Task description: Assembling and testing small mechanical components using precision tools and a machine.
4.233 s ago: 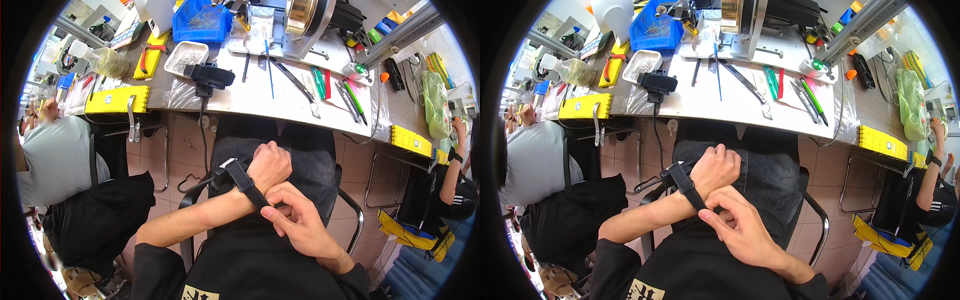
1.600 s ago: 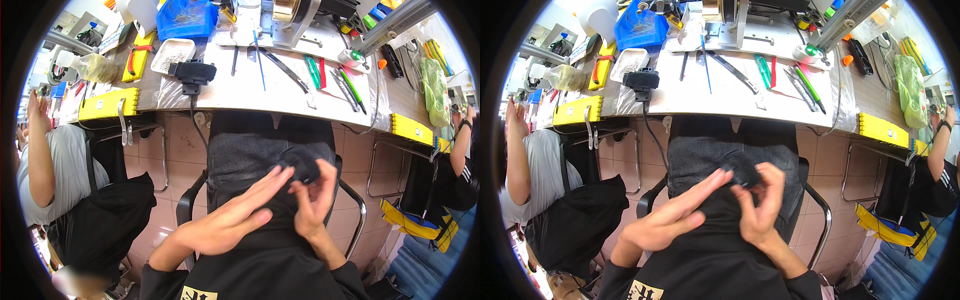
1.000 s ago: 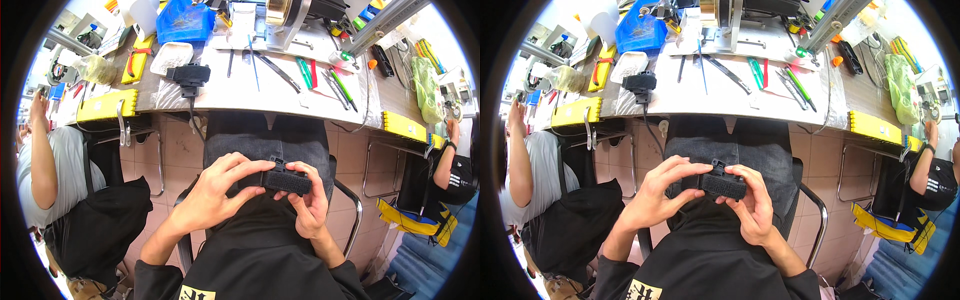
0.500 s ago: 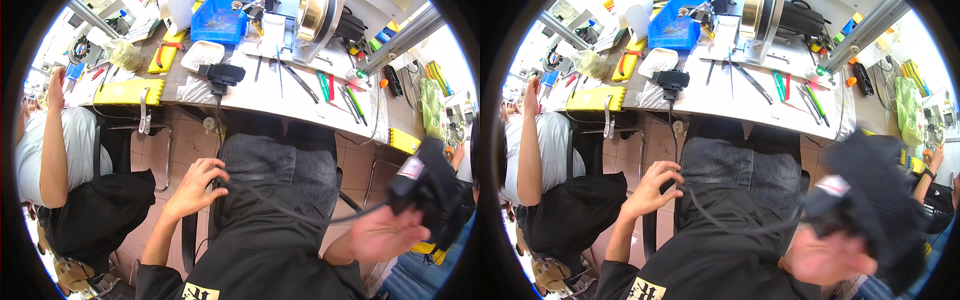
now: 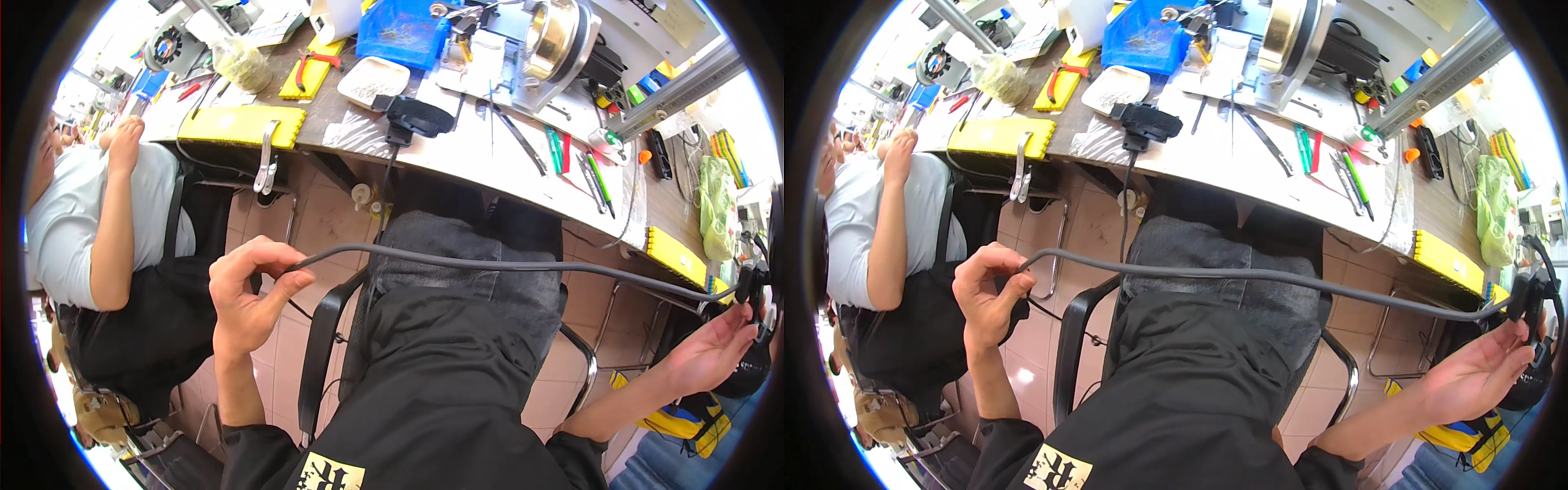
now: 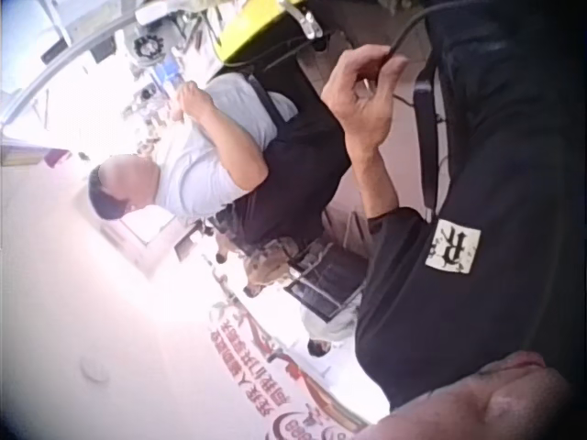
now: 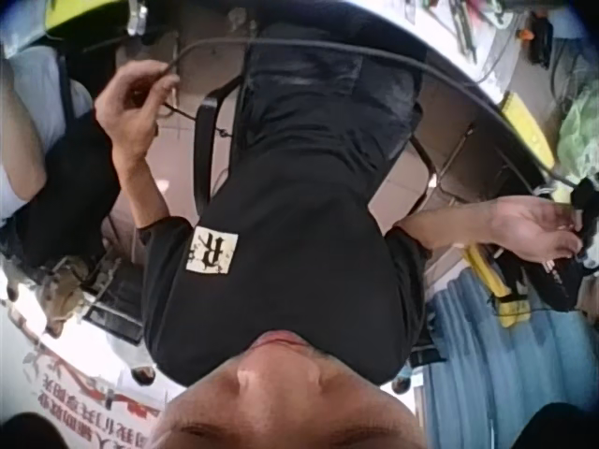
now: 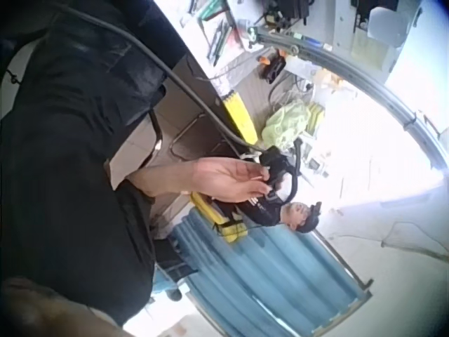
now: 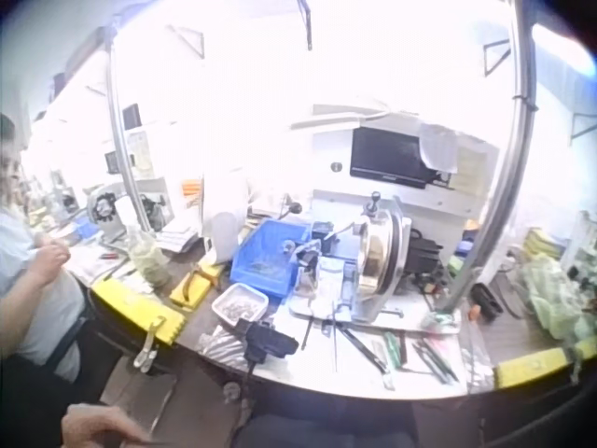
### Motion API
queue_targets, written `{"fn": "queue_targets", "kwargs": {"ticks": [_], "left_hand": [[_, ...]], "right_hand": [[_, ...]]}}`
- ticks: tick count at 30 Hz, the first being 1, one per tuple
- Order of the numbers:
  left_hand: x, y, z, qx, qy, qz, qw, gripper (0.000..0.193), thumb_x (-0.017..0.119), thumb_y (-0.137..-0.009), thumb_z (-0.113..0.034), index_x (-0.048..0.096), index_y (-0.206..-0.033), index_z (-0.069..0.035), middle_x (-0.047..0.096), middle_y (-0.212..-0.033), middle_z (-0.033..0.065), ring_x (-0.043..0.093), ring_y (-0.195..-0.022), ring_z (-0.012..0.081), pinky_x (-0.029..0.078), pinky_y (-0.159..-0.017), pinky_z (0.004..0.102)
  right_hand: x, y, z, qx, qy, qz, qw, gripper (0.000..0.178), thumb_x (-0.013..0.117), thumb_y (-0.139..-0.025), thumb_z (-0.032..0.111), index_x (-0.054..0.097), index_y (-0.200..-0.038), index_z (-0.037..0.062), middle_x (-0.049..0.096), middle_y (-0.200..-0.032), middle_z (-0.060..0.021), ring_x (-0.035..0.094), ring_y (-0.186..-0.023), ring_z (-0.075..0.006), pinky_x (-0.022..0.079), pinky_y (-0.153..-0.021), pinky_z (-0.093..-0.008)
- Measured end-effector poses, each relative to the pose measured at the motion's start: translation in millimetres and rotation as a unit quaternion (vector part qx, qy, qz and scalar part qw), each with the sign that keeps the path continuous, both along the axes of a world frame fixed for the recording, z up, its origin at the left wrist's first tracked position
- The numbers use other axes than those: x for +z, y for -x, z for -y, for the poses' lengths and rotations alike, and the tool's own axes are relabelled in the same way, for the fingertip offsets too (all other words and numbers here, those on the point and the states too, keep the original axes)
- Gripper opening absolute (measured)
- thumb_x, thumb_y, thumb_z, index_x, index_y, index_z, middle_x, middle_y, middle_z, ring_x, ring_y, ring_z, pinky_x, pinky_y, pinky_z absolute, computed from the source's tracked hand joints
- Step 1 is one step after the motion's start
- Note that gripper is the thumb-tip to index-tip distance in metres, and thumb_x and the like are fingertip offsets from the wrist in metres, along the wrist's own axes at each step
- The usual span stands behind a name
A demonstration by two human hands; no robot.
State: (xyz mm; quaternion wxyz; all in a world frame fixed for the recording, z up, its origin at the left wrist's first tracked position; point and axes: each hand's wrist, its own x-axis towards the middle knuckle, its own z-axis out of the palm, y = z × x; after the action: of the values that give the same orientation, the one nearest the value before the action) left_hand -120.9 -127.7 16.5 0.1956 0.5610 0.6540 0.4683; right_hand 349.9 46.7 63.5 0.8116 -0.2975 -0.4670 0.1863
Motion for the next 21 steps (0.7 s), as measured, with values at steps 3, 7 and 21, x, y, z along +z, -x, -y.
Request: {"fn": "queue_targets", "kwargs": {"ticks": [3, 7, 21], "left_hand": [[9.5, -9.1, -7.7, -0.029, -0.002, -0.034, 0.999, 0.018, 0.082, -0.076, -0.001, 0.069, -0.088, 0.001, 0.067, -0.077, 0.0059, 0.060, -0.061, 0.0109, 0.047, -0.058, 0.0228], [2.4, -3.6, -6.6, -0.026, 0.018, -0.059, 0.998, 0.018, 0.081, -0.077, -0.002, 0.069, -0.089, 0.001, 0.068, -0.077, 0.0064, 0.058, -0.062, 0.0105, 0.045, -0.057, 0.0231], [-63.1, 88.9, 27.3, -0.009, 0.364, -0.061, 0.929, 0.021, 0.071, -0.087, -0.016, 0.069, -0.094, 0.005, 0.069, -0.080, 0.0136, 0.064, -0.076, 0.0191, 0.050, -0.074, 0.0330]], "right_hand": [[1.1, -22.2, -4.8, 0.017, -0.005, -0.014, 1.000, 0.029, 0.051, -0.104, 0.012, 0.058, -0.118, -0.0121, 0.064, -0.115, -0.0211, 0.060, -0.110, -0.0246, 0.042, -0.110, -0.0354], [-0.2, -18.7, -11.7, 0.013, -0.004, 0.006, 1.000, 0.029, 0.051, -0.104, 0.012, 0.058, -0.118, -0.0124, 0.063, -0.116, -0.0214, 0.060, -0.109, -0.0252, 0.042, -0.109, -0.0355], [-61.6, 118.5, 67.2, 0.249, 0.159, 0.057, 0.954, 0.064, 0.076, -0.086, 0.021, 0.041, -0.137, 0.0026, 0.051, -0.131, -0.0179, 0.056, -0.110, -0.0265, 0.054, -0.087, -0.0440]]}}
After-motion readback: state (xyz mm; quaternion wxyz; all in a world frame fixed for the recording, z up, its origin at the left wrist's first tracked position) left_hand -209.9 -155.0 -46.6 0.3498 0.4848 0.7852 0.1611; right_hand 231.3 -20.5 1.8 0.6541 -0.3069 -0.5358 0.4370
